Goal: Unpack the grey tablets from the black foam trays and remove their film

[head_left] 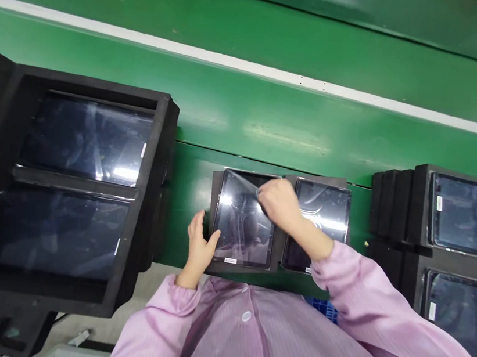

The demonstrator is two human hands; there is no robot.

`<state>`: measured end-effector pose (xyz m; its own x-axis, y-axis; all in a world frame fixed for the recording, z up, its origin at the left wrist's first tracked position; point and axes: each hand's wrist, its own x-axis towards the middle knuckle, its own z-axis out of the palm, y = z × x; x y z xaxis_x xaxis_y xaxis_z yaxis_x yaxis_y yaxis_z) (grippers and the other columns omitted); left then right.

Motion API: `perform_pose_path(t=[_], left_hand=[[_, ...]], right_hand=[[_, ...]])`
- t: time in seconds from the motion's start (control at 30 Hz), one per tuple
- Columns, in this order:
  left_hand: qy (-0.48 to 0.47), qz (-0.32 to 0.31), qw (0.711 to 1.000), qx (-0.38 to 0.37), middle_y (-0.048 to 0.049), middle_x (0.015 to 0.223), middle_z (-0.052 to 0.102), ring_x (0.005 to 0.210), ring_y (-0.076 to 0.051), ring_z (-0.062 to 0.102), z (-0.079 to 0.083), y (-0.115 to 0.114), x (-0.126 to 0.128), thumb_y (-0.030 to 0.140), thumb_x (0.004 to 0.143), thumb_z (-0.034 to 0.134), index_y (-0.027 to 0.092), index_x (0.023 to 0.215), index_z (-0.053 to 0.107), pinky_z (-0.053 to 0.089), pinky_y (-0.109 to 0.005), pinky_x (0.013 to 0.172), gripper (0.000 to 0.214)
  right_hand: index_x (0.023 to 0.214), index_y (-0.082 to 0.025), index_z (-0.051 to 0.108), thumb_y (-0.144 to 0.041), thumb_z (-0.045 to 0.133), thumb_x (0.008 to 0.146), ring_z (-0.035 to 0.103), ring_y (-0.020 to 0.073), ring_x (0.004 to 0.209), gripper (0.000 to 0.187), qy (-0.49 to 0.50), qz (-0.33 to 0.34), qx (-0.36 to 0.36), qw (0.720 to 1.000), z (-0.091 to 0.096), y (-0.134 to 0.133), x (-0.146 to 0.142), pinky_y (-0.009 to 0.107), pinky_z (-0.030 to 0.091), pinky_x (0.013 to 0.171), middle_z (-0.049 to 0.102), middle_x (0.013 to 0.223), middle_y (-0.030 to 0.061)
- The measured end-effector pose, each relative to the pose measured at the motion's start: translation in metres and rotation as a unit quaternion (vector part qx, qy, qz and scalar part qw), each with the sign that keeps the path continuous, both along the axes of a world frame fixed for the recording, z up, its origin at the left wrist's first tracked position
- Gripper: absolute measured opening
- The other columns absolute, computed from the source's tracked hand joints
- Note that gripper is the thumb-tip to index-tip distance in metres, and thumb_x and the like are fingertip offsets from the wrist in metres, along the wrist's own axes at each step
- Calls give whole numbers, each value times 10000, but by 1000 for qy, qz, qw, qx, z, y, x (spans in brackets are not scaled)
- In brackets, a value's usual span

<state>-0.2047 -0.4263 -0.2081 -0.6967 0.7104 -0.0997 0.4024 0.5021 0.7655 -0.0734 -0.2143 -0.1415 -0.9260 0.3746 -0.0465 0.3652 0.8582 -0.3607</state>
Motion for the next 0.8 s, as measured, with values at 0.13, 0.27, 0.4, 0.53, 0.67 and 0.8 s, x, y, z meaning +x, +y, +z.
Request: perform_pose_path(t=[0.13, 0.27, 0.4, 0.53, 0.67, 0.8], left_hand=[[-77, -53, 995, -23, -119, 1550, 134, 1406, -309, 207, 2, 8, -22, 318, 756, 620, 209, 1287, 483, 302, -451, 1098, 559], [-80, -120, 989, -25, -47, 1443, 387, 1367, -295, 290, 5, 8, -33, 265, 747, 612, 205, 634, 643, 275, -449, 1112, 132], [-78, -86, 993, 0, -100, 1351, 475, 1273, -280, 418, 7, 27, -38, 235, 704, 617, 196, 809, 638, 335, -442, 1068, 114], [-106, -24, 994, -30, -119, 1214, 567, 930, -202, 600, 12, 60, -46, 224, 640, 674, 159, 1228, 472, 465, -389, 905, 625], [-125, -49, 988, -75, -77, 1022, 640, 821, -189, 606, 17, 79, -60, 280, 648, 718, 121, 1154, 513, 496, -374, 806, 568], [-123, -32, 989, -70, -72, 982, 647, 912, -211, 593, 19, 68, -67, 308, 689, 721, 113, 1088, 528, 498, -413, 812, 485]], right_hand=[[674, -217, 617, -155, 392, 921, 609, 141, 639, 341, 116, 292, -200, 928, 41, -86, 34, 269, 514, 628, 689, 697, 0], [1028, -185, 627, -228, 288, 979, 643, 135, 998, 345, 233, 31, -298, 925, 38, -85, 66, 305, 525, 900, 715, 1008, 53], [1078, -197, 661, -108, 363, 898, 567, 235, 1171, 359, 149, -19, -119, 981, -6, -59, 88, 551, 402, 1031, 714, 1052, 81], [1216, -221, 592, -99, 392, 905, 522, 168, 1226, 390, 101, 183, -115, 971, -25, -70, 92, 419, 402, 1066, 623, 1253, 56], [1189, -275, 594, -66, 435, 897, 365, 233, 1348, 393, 77, 179, -37, 980, -15, -61, 74, 535, 329, 1083, 493, 1399, 41], [882, -229, 661, -154, 500, 899, 421, 271, 1302, 178, 94, 128, -11, 987, -10, -27, 39, 578, 271, 1083, 557, 1333, 30]])
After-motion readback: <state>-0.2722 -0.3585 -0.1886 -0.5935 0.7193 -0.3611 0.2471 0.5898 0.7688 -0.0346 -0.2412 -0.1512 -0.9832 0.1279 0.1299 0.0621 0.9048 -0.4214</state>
